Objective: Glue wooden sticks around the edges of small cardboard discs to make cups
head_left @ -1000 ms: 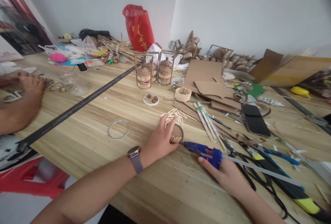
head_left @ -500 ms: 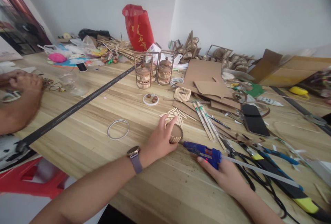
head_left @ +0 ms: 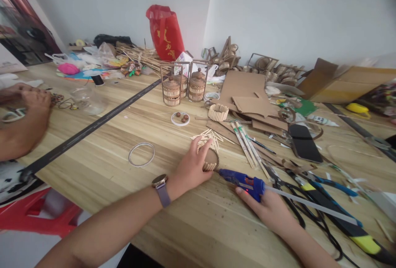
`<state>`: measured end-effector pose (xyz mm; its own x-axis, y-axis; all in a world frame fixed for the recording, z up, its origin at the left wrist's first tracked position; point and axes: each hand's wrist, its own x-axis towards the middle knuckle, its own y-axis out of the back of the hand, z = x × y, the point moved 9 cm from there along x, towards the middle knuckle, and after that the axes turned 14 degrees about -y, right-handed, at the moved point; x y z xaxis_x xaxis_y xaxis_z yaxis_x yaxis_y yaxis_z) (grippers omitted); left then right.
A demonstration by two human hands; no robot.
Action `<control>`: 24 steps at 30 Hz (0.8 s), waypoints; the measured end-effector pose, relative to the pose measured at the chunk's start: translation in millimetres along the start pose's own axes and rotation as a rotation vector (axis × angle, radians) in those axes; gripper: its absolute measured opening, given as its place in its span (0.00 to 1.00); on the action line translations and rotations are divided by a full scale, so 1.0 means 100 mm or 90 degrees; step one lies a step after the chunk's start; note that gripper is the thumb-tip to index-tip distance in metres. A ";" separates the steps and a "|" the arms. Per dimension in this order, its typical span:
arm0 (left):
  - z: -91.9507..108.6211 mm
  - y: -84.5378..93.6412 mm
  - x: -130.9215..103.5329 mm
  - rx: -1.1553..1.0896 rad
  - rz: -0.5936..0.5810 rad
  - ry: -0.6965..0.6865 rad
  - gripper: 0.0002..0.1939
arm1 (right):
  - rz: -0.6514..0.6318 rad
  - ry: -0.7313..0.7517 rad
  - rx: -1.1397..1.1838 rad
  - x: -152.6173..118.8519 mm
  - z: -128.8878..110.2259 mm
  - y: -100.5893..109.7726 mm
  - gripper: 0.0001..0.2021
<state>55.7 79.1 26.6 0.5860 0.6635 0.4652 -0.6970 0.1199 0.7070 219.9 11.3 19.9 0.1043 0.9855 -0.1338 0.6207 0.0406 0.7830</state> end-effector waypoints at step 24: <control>-0.03 -0.01 -0.01 0.005 0.008 -0.001 0.51 | -0.003 -0.032 0.017 0.02 0.07 -0.05 0.23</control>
<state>54.9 80.4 23.9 0.5779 0.6638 0.4747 -0.7011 0.1061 0.7052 222.8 12.1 11.8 0.1399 0.9759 -0.1677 0.6421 0.0395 0.7656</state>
